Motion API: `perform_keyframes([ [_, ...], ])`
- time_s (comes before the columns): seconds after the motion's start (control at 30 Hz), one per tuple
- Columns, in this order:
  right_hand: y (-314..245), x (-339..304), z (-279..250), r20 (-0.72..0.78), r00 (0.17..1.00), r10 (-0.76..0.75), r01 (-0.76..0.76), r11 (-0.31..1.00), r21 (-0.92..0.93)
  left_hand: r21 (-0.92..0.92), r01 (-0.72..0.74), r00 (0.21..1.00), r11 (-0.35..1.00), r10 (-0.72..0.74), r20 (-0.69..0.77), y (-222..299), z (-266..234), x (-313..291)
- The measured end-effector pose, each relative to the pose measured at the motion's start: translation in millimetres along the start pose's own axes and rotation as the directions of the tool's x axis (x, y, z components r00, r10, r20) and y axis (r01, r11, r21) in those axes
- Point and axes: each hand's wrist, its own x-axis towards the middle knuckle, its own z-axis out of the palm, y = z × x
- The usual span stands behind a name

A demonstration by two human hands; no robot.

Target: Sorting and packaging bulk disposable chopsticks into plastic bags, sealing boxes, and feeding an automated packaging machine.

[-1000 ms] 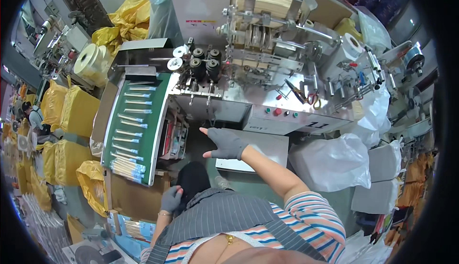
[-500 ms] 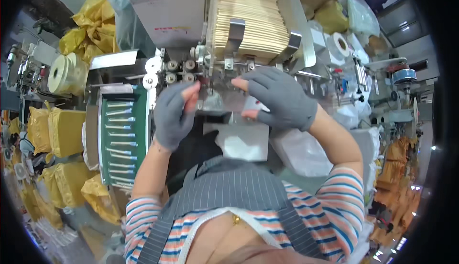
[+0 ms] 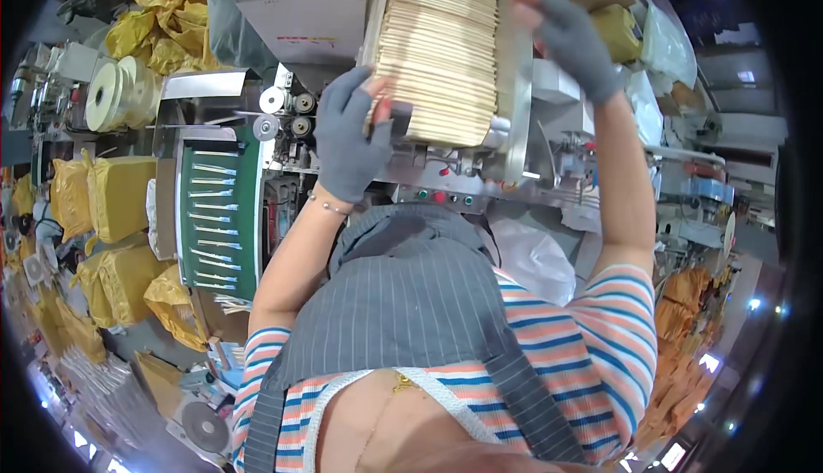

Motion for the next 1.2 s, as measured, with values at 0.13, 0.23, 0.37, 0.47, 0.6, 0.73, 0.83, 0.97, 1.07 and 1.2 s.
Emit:
perform_keyframes([
  [0.13,95.4,158.3,-18.1,-0.202,0.967,-0.153,0.151,0.988,-0.023,0.073,0.199,0.979,0.977,-0.195,-0.061,1.6,5.3,-1.9],
  [0.23,152.7,256.7,-0.8,-0.045,0.999,-0.022,0.015,0.986,-0.165,0.134,0.291,0.956,0.947,-0.283,-0.075,5.8,6.8,1.3],
  [0.37,222.7,346.4,57.9,0.559,0.778,-0.287,0.581,-0.013,-0.814,0.185,0.415,0.91,0.891,-0.41,-0.065,10.4,5.4,-2.7],
  [0.47,151.8,326.8,69.6,0.308,0.943,0.13,0.063,0.836,-0.546,0.252,0.446,0.893,0.859,-0.448,-0.053,12.9,3.0,-6.2],
  [0.6,295.3,371.8,96.9,0.817,0.432,-0.382,0.874,-0.045,-0.484,0.194,0.451,0.888,0.871,-0.46,-0.003,10.0,8.3,-1.1],
  [0.73,178.7,285.5,104.9,0.299,0.944,-0.142,0.177,0.98,-0.095,0.211,0.484,0.873,0.849,-0.484,-0.055,10.3,5.4,-2.5],
  [0.83,90.1,233.3,100.7,0.037,0.957,0.287,-0.231,0.835,-0.5,0.169,0.474,0.878,0.864,-0.478,-0.02,9.6,7.4,2.8],
  [0.97,97.4,192.8,125.7,0.242,0.934,0.263,-0.118,0.866,-0.486,0.175,0.405,0.913,0.897,-0.406,-0.03,4.6,7.8,-1.0],
  [1.07,66.4,138.5,122.4,0.456,0.826,0.33,-0.098,0.882,-0.461,0.112,0.38,0.925,0.918,-0.378,-0.043,2.2,7.7,-4.4],
  [1.2,7.5,45.8,109.2,0.471,0.847,0.247,-0.001,0.887,-0.462,0.056,0.356,0.934,0.933,-0.356,-0.009,3.4,3.3,-7.8],
])
